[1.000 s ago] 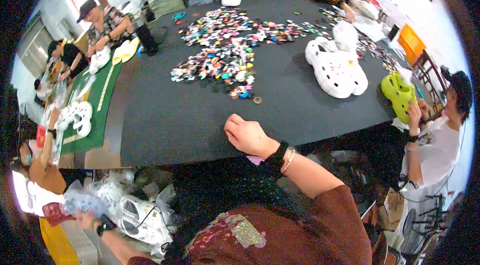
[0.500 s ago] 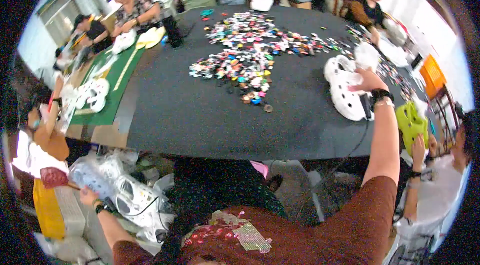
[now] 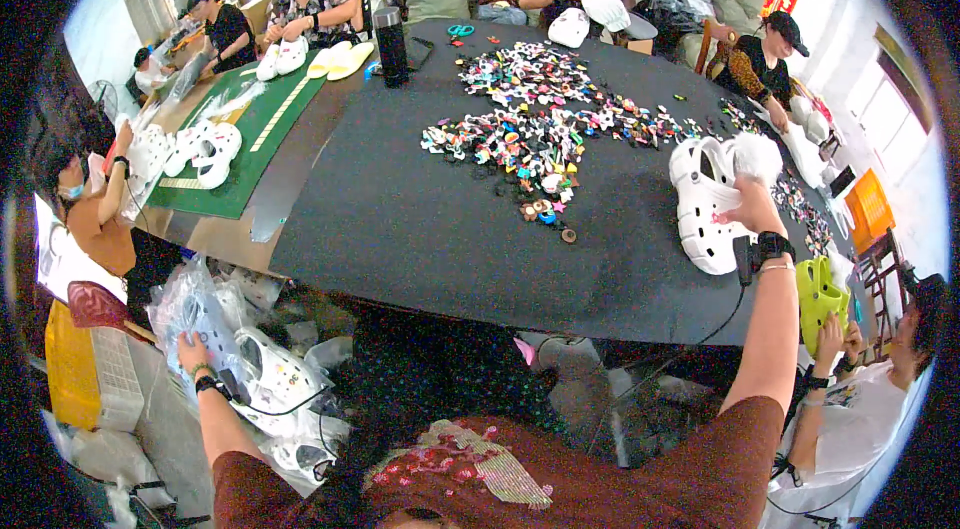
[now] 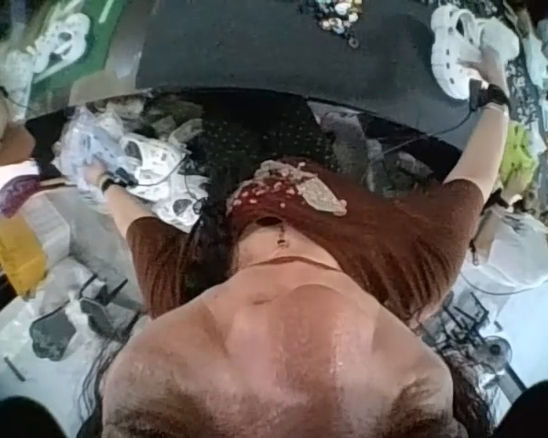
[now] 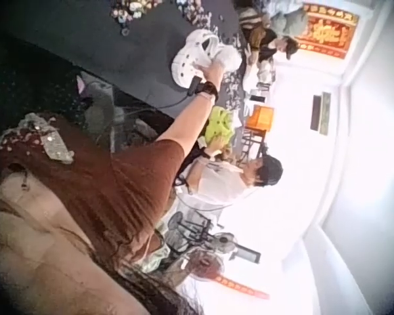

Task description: Insert decorative charms into the holes of clog-style shoes.

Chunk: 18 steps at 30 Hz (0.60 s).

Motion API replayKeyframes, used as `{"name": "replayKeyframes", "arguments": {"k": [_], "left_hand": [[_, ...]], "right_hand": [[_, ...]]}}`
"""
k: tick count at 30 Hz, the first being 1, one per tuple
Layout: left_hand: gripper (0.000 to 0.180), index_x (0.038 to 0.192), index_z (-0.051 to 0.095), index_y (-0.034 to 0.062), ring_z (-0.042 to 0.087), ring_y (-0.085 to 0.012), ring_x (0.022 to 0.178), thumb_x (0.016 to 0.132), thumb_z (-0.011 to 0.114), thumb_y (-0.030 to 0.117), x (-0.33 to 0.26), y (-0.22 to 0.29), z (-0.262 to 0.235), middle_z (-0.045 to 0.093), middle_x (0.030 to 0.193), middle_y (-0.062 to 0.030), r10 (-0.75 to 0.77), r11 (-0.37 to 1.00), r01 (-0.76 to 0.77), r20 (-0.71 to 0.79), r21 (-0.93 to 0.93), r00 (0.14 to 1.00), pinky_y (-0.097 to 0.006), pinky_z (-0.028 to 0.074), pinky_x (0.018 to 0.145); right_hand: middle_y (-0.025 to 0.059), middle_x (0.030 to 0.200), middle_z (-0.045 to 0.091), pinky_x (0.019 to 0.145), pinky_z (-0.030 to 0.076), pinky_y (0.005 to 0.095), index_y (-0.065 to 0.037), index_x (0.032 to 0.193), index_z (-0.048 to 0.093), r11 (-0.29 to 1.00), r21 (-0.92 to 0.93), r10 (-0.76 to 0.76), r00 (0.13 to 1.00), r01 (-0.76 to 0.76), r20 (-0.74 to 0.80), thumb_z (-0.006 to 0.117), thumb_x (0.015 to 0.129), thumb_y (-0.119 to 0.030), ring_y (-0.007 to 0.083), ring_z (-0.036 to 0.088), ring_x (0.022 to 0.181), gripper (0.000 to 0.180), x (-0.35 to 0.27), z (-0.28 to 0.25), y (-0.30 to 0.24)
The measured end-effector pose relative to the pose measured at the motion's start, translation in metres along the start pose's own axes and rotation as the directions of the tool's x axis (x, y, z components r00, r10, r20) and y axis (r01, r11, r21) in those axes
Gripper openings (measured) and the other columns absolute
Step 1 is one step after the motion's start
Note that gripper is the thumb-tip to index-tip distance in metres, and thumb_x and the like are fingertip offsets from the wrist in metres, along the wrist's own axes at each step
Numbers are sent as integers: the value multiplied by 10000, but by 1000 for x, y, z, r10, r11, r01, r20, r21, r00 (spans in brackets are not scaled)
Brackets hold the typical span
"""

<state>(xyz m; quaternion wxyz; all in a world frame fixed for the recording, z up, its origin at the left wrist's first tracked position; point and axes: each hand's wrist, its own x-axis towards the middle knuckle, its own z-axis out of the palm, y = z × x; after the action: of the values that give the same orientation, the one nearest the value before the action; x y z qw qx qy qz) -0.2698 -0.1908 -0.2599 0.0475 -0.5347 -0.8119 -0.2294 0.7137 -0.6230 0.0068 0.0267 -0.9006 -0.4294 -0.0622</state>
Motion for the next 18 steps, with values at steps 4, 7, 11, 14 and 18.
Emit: {"name": "replayKeyframes", "arguments": {"k": [4,7,11,14,18], "left_hand": [[599,1403,432,191,545,-403,1156,866,605,393,10,-5,-35,584,1227,-247,-105,990,97,71,101,992,-498,442,953],[654,1444,373,212,490,-424,1218,863,608,397,-7,55,-50,523,1313,-254,-280,942,240,152,236,948,-533,425,965],[697,1447,354,133,392,-459,1280,846,648,325,-12,65,-98,469,1360,-259,92,975,-65,-118,212,989,-521,327,1063],[613,1371,461,94,392,-415,1295,823,676,268,-35,134,-142,469,1359,-256,371,928,-346,-242,140,897,-502,287,1094],[430,1241,570,66,445,-393,1254,828,666,135,-83,218,-193,514,1313,-222,610,686,-697,-356,-212,708,-453,339,1065]], "right_hand": [[205,1119,583,932,453,425,-19,1082,611,974,31,-226,973,225,42,883,490,-328,387,544,1093,721,5,-45,-96],[164,1072,561,892,464,446,-36,1038,600,840,-49,-541,841,540,0,854,521,-288,371,555,1023,629,-9,-75,-170],[129,996,552,794,470,423,-62,928,609,607,66,-795,606,792,30,793,576,-225,349,574,941,429,-5,-83,-279],[134,1000,572,773,473,424,-35,900,604,431,138,-902,432,892,29,781,582,-176,351,588,929,391,-8,-76,-341],[113,775,623,674,500,400,-17,822,598,96,44,-966,104,994,-235,692,677,-91,330,632,771,188,-8,-46,-400]]}}
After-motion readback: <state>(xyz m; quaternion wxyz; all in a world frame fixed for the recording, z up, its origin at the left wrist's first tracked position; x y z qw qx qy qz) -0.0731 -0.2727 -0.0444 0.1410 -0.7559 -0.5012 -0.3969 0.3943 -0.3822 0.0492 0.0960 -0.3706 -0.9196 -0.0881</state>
